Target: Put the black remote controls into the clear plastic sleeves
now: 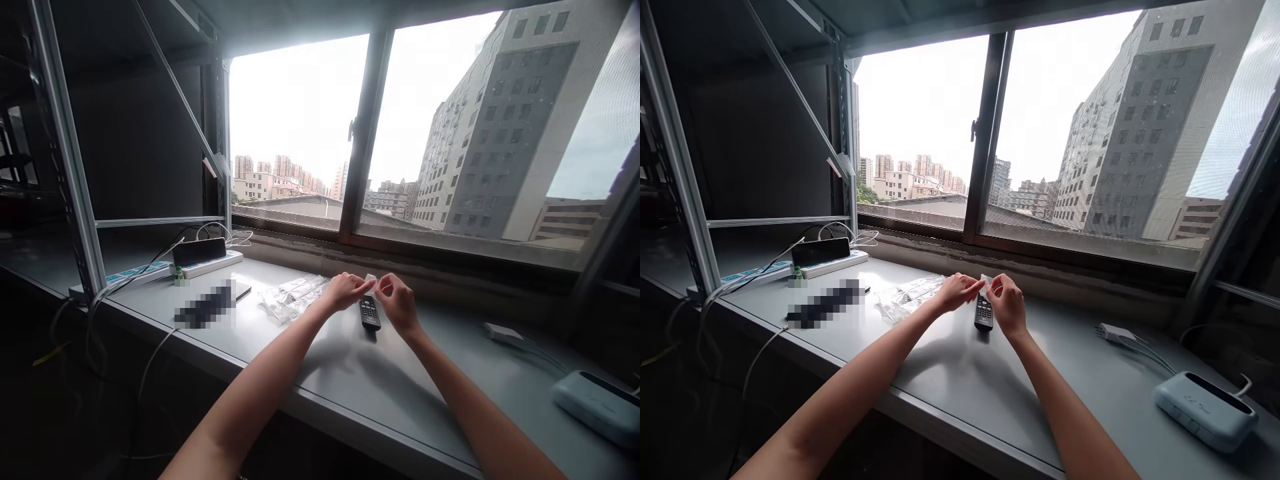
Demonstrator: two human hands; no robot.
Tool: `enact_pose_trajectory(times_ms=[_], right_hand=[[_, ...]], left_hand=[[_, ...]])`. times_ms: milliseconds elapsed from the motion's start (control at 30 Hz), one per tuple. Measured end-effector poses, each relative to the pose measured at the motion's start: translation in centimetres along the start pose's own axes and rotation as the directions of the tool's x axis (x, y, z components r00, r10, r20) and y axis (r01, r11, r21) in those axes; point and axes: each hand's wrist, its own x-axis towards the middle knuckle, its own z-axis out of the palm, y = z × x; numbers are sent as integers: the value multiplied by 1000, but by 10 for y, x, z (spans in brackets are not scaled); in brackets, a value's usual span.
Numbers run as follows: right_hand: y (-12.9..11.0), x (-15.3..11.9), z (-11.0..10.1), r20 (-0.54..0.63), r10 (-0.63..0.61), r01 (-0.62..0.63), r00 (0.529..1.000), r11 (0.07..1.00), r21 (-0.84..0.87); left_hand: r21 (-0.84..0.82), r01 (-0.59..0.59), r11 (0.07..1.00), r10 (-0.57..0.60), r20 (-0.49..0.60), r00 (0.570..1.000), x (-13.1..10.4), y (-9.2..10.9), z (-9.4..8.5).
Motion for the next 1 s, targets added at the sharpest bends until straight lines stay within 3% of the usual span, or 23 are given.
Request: enact_pose_trajectory(times_ms=[200, 367, 533, 667, 867, 1000], right_hand=[[9, 2, 3, 26, 3, -3, 1000, 1000, 6], [16, 4, 3, 12, 107, -107, 994, 993, 41], [11, 2, 3, 50, -12, 10, 999, 999, 36], [5, -1, 3, 98, 25, -16, 995, 995, -95], [2, 0, -4, 187, 215, -149, 959, 937, -317], [-5, -1, -6, 224, 230, -138, 947, 922, -361]], left_hand=[[39, -27, 999, 27, 6, 1000, -1, 2, 12], [32, -10, 999, 11, -19, 1000, -3, 5, 18], [12, 95, 995, -94, -102, 990, -1, 5, 19], [20, 139, 990, -135, -139, 981, 1, 2, 21], [149, 93, 984, -83, -66, 994, -2, 6, 25], [234, 123, 964, -103, -94, 990, -4, 10, 24]])
